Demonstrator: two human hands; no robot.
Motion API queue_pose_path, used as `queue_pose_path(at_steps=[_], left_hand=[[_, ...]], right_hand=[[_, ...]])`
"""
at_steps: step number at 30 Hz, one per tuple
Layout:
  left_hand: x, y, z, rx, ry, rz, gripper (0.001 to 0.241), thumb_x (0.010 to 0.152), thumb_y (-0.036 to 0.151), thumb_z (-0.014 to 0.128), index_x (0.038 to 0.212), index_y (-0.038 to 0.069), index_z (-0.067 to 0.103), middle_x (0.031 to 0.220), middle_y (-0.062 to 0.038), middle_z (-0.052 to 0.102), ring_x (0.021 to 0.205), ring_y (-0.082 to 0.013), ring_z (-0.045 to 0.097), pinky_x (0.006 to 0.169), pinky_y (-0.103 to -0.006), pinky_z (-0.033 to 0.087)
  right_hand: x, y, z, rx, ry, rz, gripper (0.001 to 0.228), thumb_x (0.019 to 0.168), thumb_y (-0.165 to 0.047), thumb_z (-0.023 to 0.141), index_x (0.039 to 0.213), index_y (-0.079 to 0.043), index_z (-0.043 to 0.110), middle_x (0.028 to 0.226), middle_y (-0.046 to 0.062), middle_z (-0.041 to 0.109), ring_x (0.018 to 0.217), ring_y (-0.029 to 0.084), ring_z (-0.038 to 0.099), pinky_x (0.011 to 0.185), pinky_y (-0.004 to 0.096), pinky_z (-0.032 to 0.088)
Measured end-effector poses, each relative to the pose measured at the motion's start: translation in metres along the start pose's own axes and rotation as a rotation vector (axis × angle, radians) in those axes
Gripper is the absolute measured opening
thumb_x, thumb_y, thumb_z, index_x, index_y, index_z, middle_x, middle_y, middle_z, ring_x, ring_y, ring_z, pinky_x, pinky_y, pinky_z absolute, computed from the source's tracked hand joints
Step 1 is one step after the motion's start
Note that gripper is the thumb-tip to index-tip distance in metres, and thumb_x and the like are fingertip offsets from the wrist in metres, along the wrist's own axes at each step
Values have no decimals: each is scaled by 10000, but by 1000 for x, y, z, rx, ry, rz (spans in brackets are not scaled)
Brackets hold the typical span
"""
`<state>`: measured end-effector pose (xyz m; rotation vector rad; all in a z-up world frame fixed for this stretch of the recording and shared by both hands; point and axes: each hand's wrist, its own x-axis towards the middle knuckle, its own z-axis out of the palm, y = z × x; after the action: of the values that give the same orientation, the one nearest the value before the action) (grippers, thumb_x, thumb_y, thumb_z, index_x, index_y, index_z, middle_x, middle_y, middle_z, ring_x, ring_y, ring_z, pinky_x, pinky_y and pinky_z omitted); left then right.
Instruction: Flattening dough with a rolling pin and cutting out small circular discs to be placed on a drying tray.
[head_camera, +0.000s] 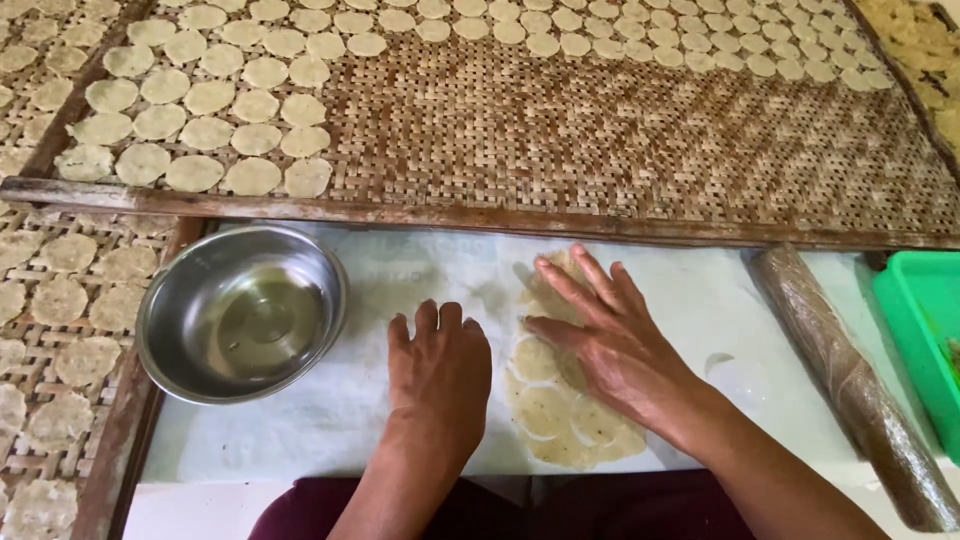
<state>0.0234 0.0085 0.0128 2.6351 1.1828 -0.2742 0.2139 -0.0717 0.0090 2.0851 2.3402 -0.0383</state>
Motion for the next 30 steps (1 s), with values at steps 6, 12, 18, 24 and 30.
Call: queue_pose_path(at_steps=[6,12,18,24,30], left_hand=[[-4,1,-13,22,-78,11,396,749,71,779,1117,28,641,1286,-132,540,1312,-321,413,1100,-525,291],[-5,2,-7,27,-69,16,391,773,74,767,1140,32,641,1272,-134,549,1316,-319,428,1113,-528,301],[-7,-1,-7,29,-30,6,416,748,64,771,1144,36,645,1257,-133,559,1291,-319,445,1092,-523,315],[-9,-5,1,9,17,2,356,743,67,769,1087,50,677,1217,-122,586,1247,-312,483,1078,-507,340],[-13,-6,0,6,34,11,359,747,95,776,1089,41,678,1214,-134,588,1236,-319,492,1065,-510,351]], right_hand=[[4,-4,6,2,-37,-39,595,760,-89,704,1326,-270,703,1706,46,175,1571,365,62,1196,646,128],[3,-8,4,42,39,-97,524,783,-97,718,1282,-251,679,1647,57,200,1529,361,90,1192,654,139],[-2,-7,-10,276,75,-88,698,674,107,678,1286,-230,693,1657,99,212,1537,404,129,1213,570,212],[-9,-19,0,368,-22,-106,627,688,105,685,1206,-247,719,1662,96,229,1542,408,108,1217,547,209],[-7,-30,8,194,-34,-156,660,661,64,693,1255,-223,700,1677,107,247,1525,391,139,1190,595,200]])
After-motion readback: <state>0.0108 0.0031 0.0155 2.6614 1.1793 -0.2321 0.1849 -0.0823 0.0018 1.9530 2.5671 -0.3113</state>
